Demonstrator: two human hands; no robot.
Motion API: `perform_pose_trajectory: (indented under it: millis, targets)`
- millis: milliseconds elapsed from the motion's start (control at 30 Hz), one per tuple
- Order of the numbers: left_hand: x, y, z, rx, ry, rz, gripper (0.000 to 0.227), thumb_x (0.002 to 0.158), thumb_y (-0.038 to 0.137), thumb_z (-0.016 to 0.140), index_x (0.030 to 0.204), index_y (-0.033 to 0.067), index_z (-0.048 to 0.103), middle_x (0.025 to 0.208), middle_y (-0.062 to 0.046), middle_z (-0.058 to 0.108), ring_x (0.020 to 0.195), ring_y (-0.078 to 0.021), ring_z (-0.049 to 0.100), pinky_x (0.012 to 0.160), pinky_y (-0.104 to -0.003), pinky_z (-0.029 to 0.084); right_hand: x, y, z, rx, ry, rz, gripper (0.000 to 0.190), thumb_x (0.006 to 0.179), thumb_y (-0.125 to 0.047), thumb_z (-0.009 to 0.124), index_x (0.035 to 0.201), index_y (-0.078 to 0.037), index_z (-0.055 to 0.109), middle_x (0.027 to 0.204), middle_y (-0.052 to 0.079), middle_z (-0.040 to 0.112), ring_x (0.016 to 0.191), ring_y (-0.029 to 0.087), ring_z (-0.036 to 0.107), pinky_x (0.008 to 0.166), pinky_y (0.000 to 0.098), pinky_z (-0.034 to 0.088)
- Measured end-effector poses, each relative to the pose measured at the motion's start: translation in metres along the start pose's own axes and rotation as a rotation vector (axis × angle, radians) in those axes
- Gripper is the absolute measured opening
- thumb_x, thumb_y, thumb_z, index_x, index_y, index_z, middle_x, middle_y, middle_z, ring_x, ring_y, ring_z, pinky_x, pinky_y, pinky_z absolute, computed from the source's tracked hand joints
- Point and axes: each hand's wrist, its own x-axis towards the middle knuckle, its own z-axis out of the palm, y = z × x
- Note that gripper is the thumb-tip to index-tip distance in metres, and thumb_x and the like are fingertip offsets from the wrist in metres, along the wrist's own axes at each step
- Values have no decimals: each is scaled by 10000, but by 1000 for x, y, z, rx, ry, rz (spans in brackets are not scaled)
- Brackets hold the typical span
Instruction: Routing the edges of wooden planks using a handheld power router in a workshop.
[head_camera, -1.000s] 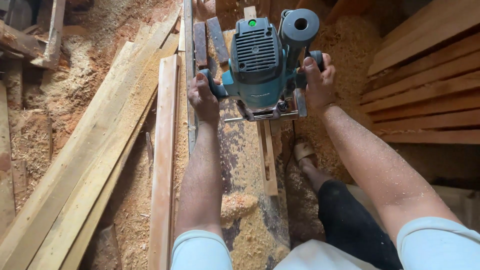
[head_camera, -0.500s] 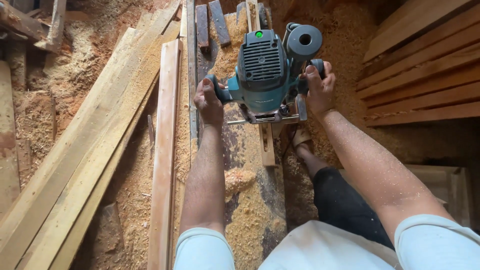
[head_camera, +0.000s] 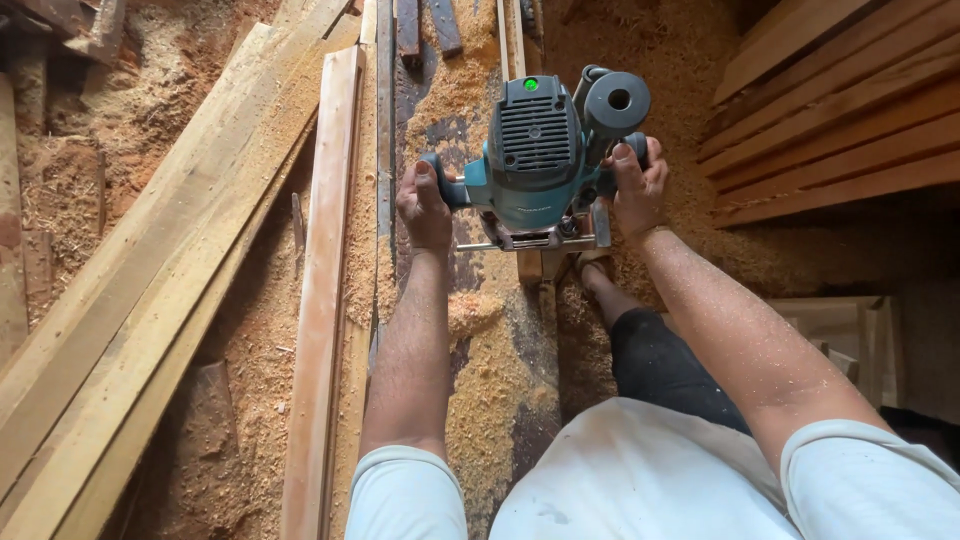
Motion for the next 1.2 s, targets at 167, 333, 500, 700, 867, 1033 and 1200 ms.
perform_pose_trajectory:
  millis: [167, 333, 500, 700, 867, 1033, 1200]
  targets:
    - [-23, 3, -11, 11, 14, 9, 423, 802, 494, 458, 633, 131, 596, 520, -41, 551, 439, -118, 537, 379, -230, 491, -21, -3, -14, -35, -7, 32, 347, 821, -414, 590, 767, -83, 504, 638, 136, 552, 470, 236, 553, 322, 344, 501]
    - [-43, 16, -18, 16, -4, 1, 429, 809, 484, 454, 618, 123, 585, 528, -44, 551, 453, -120, 535, 383, -233, 487, -42, -7, -29, -115, 14, 86, 362, 819, -449, 589, 806, -99, 499, 686, 153, 548, 512, 276, 573, 375, 389, 535]
    - [-51, 23, -21, 27, -16, 6, 439, 792, 510, 452, 640, 125, 598, 536, -48, 551, 451, -114, 529, 389, -226, 485, -49, -22, -21, -81, -26, 19, 336, 814, -417, 587, 745, -105, 482, 647, 109, 563, 512, 216, 578, 369, 326, 520]
    - [-49, 14, -26, 58, -31, -2, 463, 794, 545, 450, 654, 127, 592, 560, -62, 556, 479, -137, 551, 418, -245, 507, -53, -22, -22, -107, -41, 29, 358, 831, -423, 573, 766, -80, 490, 656, 145, 569, 514, 241, 577, 379, 349, 523]
    - [-49, 8, -30, 73, -43, 15, 497, 802, 573, 423, 689, 117, 583, 598, -93, 551, 524, -180, 562, 454, -288, 508, -59, -15, -28, -206, -42, -45, 358, 873, -401, 552, 851, -48, 499, 733, 194, 566, 628, 315, 588, 458, 446, 547]
    - [-53, -1, -24, 70, -17, 14, 500, 793, 604, 394, 738, 141, 575, 628, -58, 564, 557, -171, 564, 496, -287, 504, -60, 68, -59, -604, 45, -431, 476, 905, -230, 531, 1284, -9, 345, 1163, 305, 371, 1077, 481, 384, 917, 584, 360]
    - [-58, 2, -23, 89, -4, -1, 560, 746, 650, 410, 814, 129, 604, 663, -65, 599, 622, -176, 563, 525, -310, 470, -56, 72, -75, -1119, -59, -910, 419, 641, -196, 765, 1000, -50, 606, 978, 241, 517, 1013, 453, 450, 815, 525, 416]
